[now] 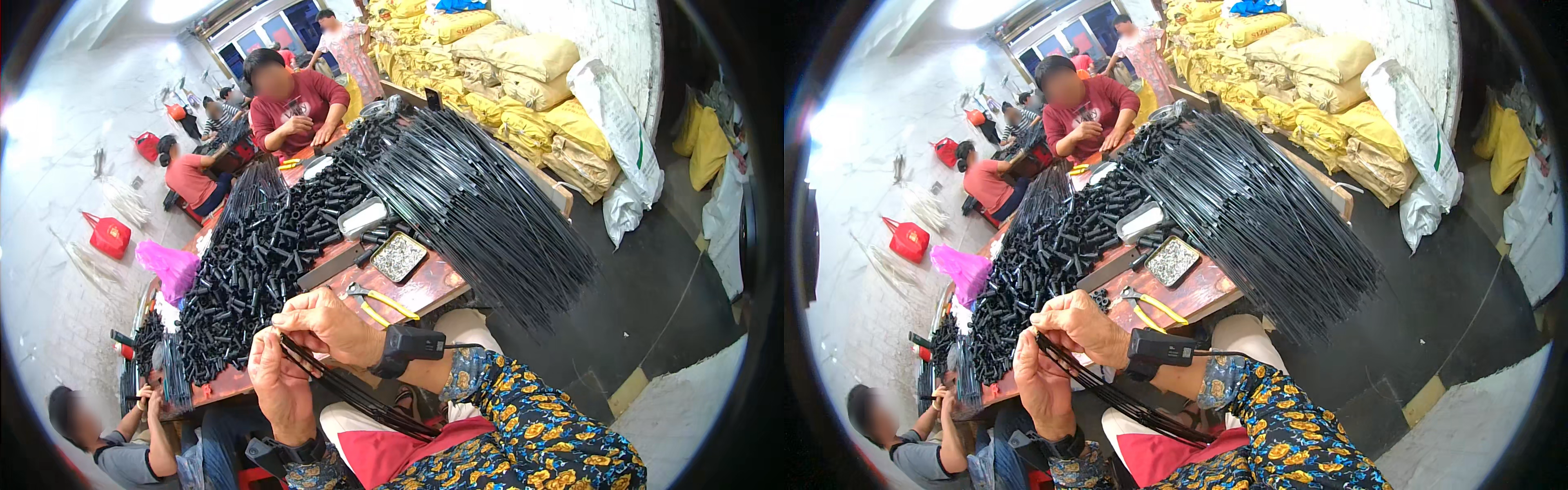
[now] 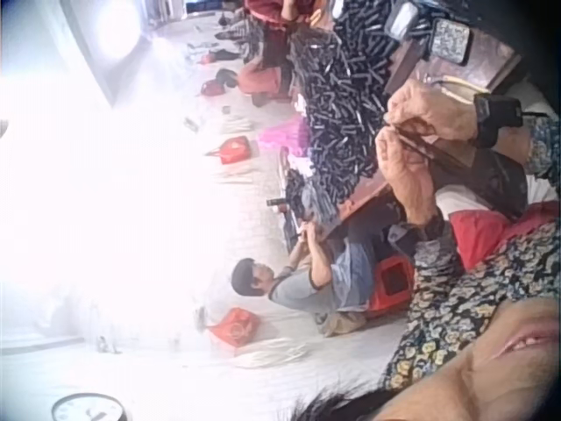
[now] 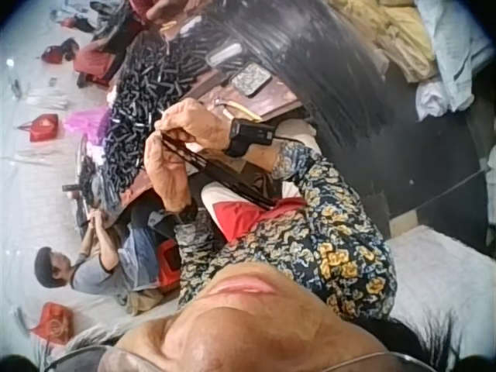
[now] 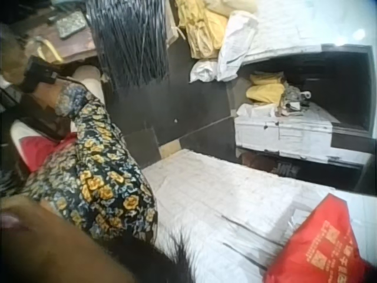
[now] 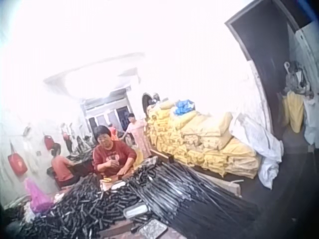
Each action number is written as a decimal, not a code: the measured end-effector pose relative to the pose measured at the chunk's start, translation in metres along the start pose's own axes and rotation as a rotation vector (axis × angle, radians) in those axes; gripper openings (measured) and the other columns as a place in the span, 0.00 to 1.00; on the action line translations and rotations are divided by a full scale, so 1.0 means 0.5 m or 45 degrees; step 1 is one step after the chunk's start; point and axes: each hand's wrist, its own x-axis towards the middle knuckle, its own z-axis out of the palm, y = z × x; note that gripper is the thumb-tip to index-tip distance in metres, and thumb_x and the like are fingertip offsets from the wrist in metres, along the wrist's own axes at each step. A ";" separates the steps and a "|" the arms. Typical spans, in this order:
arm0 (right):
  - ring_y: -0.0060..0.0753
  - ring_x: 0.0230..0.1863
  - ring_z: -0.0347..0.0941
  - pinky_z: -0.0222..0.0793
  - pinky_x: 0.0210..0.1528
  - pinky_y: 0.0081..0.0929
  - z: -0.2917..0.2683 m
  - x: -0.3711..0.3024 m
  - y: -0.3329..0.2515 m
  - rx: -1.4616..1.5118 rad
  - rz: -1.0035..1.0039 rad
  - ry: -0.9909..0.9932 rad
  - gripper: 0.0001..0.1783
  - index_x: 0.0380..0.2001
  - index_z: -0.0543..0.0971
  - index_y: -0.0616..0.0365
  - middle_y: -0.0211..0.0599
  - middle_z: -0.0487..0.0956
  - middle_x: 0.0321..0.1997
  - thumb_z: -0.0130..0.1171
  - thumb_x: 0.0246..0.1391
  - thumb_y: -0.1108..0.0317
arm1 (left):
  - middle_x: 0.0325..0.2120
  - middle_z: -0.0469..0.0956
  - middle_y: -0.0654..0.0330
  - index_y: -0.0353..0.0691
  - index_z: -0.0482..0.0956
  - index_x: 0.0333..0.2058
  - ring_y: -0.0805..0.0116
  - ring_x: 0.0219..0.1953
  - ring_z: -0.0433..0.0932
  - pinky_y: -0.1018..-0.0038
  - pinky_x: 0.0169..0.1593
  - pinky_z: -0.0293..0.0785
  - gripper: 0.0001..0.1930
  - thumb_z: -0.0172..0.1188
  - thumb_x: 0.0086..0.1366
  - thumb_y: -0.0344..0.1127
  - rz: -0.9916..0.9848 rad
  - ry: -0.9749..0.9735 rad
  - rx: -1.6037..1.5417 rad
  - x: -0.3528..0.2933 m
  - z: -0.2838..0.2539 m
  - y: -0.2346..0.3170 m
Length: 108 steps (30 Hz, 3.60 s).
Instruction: Assembling and trimming black umbrella frame rods using pliers.
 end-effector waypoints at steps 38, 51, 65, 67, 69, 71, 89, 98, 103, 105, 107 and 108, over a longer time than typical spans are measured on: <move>0.07 0.12 0.56 0.47 0.13 0.10 0.005 -0.008 0.008 -0.001 0.035 -0.251 0.13 0.26 0.76 0.55 0.18 0.68 0.16 0.53 0.62 0.61 | 0.27 0.80 0.58 0.39 0.76 0.33 0.66 0.28 0.80 0.70 0.31 0.77 0.15 0.47 0.71 0.43 -0.207 0.077 -0.391 -0.006 -0.023 0.022; 0.07 0.14 0.57 0.49 0.14 0.09 0.036 -0.009 0.027 0.060 0.066 -0.135 0.11 0.28 0.79 0.57 0.19 0.70 0.17 0.58 0.59 0.62 | 0.28 0.78 0.60 0.39 0.75 0.32 0.66 0.29 0.78 0.69 0.34 0.76 0.10 0.49 0.68 0.38 -0.198 0.059 -0.316 -0.022 -0.038 0.047; 0.07 0.13 0.57 0.49 0.14 0.11 0.034 -0.006 0.027 -0.076 0.070 -0.048 0.14 0.26 0.78 0.54 0.17 0.68 0.15 0.55 0.61 0.59 | 0.28 0.80 0.57 0.37 0.76 0.37 0.67 0.29 0.79 0.72 0.33 0.76 0.15 0.49 0.70 0.43 -0.107 0.071 -0.266 -0.027 -0.045 0.024; 0.07 0.13 0.58 0.50 0.14 0.10 0.036 -0.011 0.010 -0.040 0.104 -0.063 0.14 0.26 0.78 0.54 0.17 0.68 0.15 0.55 0.62 0.58 | 0.29 0.80 0.57 0.37 0.76 0.37 0.69 0.30 0.79 0.75 0.33 0.76 0.14 0.50 0.70 0.42 -0.085 0.112 -0.260 -0.029 -0.037 0.028; 0.08 0.14 0.58 0.50 0.14 0.10 0.039 -0.014 0.011 -0.044 0.117 -0.081 0.14 0.26 0.78 0.54 0.17 0.68 0.16 0.55 0.62 0.58 | 0.30 0.80 0.58 0.37 0.76 0.37 0.70 0.30 0.79 0.75 0.34 0.76 0.12 0.51 0.70 0.40 -0.055 0.029 -0.210 -0.036 -0.044 0.035; 0.08 0.14 0.59 0.51 0.14 0.10 0.037 -0.015 0.016 -0.047 0.121 -0.083 0.14 0.26 0.78 0.54 0.17 0.68 0.16 0.55 0.62 0.58 | 0.31 0.80 0.59 0.37 0.76 0.38 0.71 0.31 0.79 0.76 0.34 0.76 0.11 0.52 0.69 0.39 -0.038 -0.065 -0.159 -0.034 -0.054 0.033; 0.10 0.24 0.66 0.61 0.27 0.13 0.003 -0.018 0.009 -0.183 0.134 -0.250 0.11 0.25 0.80 0.57 0.20 0.76 0.23 0.68 0.50 0.62 | 0.33 0.79 0.61 0.34 0.78 0.35 0.73 0.34 0.77 0.76 0.40 0.73 0.09 0.57 0.66 0.35 0.052 0.007 -0.113 -0.037 -0.058 0.031; 0.09 0.18 0.62 0.54 0.20 0.11 0.007 -0.001 -0.010 -0.286 0.123 -0.390 0.16 0.17 0.76 0.55 0.19 0.71 0.17 0.71 0.45 0.59 | 0.33 0.78 0.60 0.34 0.76 0.36 0.71 0.34 0.77 0.75 0.41 0.72 0.10 0.57 0.66 0.37 0.050 -0.023 -0.131 -0.044 -0.049 0.035; 0.09 0.17 0.61 0.54 0.19 0.11 0.001 0.006 -0.027 -0.290 0.166 -0.461 0.17 0.17 0.75 0.55 0.19 0.70 0.16 0.71 0.46 0.58 | 0.32 0.78 0.61 0.34 0.77 0.36 0.72 0.34 0.77 0.76 0.41 0.72 0.09 0.57 0.66 0.36 0.059 -0.059 -0.131 -0.034 -0.061 0.023; 0.10 0.17 0.63 0.56 0.19 0.11 0.001 0.006 -0.041 -0.374 0.216 -0.488 0.17 0.19 0.77 0.57 0.21 0.71 0.16 0.69 0.48 0.57 | 0.31 0.78 0.61 0.34 0.77 0.35 0.72 0.33 0.77 0.76 0.40 0.72 0.09 0.57 0.66 0.35 0.063 -0.050 -0.095 -0.032 -0.059 0.025; 0.10 0.18 0.64 0.57 0.20 0.11 0.000 0.000 -0.036 -0.352 0.213 -0.446 0.17 0.20 0.78 0.57 0.22 0.72 0.16 0.69 0.48 0.56 | 0.30 0.78 0.61 0.35 0.78 0.35 0.73 0.32 0.77 0.77 0.39 0.72 0.09 0.58 0.66 0.35 0.069 -0.038 -0.059 -0.035 -0.056 0.028; 0.11 0.18 0.65 0.58 0.20 0.11 -0.003 -0.002 -0.032 -0.329 0.206 -0.401 0.17 0.21 0.79 0.58 0.22 0.73 0.16 0.68 0.49 0.54 | 0.29 0.78 0.62 0.35 0.78 0.35 0.73 0.30 0.76 0.77 0.37 0.72 0.09 0.58 0.66 0.35 0.064 -0.023 -0.027 -0.036 -0.051 0.029</move>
